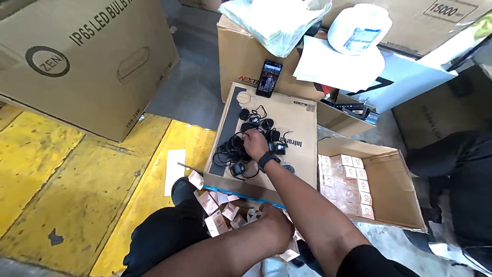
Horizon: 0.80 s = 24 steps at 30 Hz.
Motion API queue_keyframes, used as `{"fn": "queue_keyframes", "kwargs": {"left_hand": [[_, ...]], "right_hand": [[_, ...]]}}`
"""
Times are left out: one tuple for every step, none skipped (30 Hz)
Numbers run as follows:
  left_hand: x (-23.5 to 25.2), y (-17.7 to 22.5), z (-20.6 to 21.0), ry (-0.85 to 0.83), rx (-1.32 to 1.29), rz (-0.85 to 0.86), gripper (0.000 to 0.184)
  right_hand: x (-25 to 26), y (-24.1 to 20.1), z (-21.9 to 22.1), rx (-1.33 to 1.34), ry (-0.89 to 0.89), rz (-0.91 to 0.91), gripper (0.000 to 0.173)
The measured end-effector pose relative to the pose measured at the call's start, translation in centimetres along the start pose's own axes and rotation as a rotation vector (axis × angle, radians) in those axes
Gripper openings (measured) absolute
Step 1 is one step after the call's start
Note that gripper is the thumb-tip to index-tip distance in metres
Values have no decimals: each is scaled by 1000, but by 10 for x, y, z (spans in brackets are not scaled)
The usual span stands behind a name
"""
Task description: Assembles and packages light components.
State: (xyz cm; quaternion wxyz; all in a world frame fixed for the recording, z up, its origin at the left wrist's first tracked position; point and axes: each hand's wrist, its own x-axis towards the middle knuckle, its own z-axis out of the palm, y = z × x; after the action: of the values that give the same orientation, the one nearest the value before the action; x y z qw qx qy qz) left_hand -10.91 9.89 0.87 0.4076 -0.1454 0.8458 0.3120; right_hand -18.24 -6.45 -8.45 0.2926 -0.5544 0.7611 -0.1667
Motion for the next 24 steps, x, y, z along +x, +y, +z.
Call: {"fn": "queue_keyframes", "kwargs": {"left_hand": [[-1,0,-1,1,-1,0,26],[-2,-1,-2,8,4,5,24],[-3,-1,-2,16,9,12,24],[-4,0,-3,24,13,18,23],[-5,-1,-4,38,12,28,22],[-6,-2,-5,58,3,37,20],[-7,-3,-7,73,-7,37,21],[-8,-4,-8,91,-16,34,20],[-8,-7,-8,124,-28,40,19],[-7,-11,-7,168,-40,51,18],[-7,-15,-8,216,-54,64,16],[-7,-20,-9,273,-72,78,16],[-8,-24,-11,327,-95,83,17],[-10,-29,-15,377,-124,79,21],[-12,-34,-20,429,-155,72,23],[-15,-38,-25,490,-194,62,25],[-18,-42,-29,552,-233,50,25],[-22,-46,-33,613,-271,35,23],[-24,-49,-37,670,-306,13,21],[-27,-52,-42,708,-346,-15,21],[-28,-55,-46,736,-386,-52,21],[-29,-56,-49,762,-426,-89,22],[-28,-58,-51,791,-463,-119,22],[-27,-60,-52,826,-498,-139,22]], "right_hand": [[-1,5,-3,111,42,4,33],[-3,11,-6,241,82,19,35],[-5,17,-8,394,109,55,37],[-6,24,-10,583,115,106,39],[-9,27,-17,788,99,147,39],[-11,28,-25,985,91,179,37],[-14,30,-33,1152,92,198,34],[-16,32,-42,1290,90,203,31],[-19,35,-50,1394,81,204,30],[-23,37,-59,1462,74,208,29],[-29,39,-69,1501,64,211,31],[-37,41,-80,1521,56,212,33],[-47,43,-91,1536,51,211,36],[-59,44,-103,1546,51,216,38],[-73,47,-115,1564,49,218,41],[-88,52,-126,1592,35,199,43],[-105,61,-133,1634,14,161,44],[-122,74,-139,1669,-12,110,42],[-138,88,-141,1697,-34,56,35],[-154,101,-141,1711,-54,12,28],[-167,113,-139,1735,-70,-15,29],[-178,122,-136,1765,-85,-37,39],[-186,128,-133,1786,-95,-55,48],[-189,130,-131,1795,-94,-57,51]]}}
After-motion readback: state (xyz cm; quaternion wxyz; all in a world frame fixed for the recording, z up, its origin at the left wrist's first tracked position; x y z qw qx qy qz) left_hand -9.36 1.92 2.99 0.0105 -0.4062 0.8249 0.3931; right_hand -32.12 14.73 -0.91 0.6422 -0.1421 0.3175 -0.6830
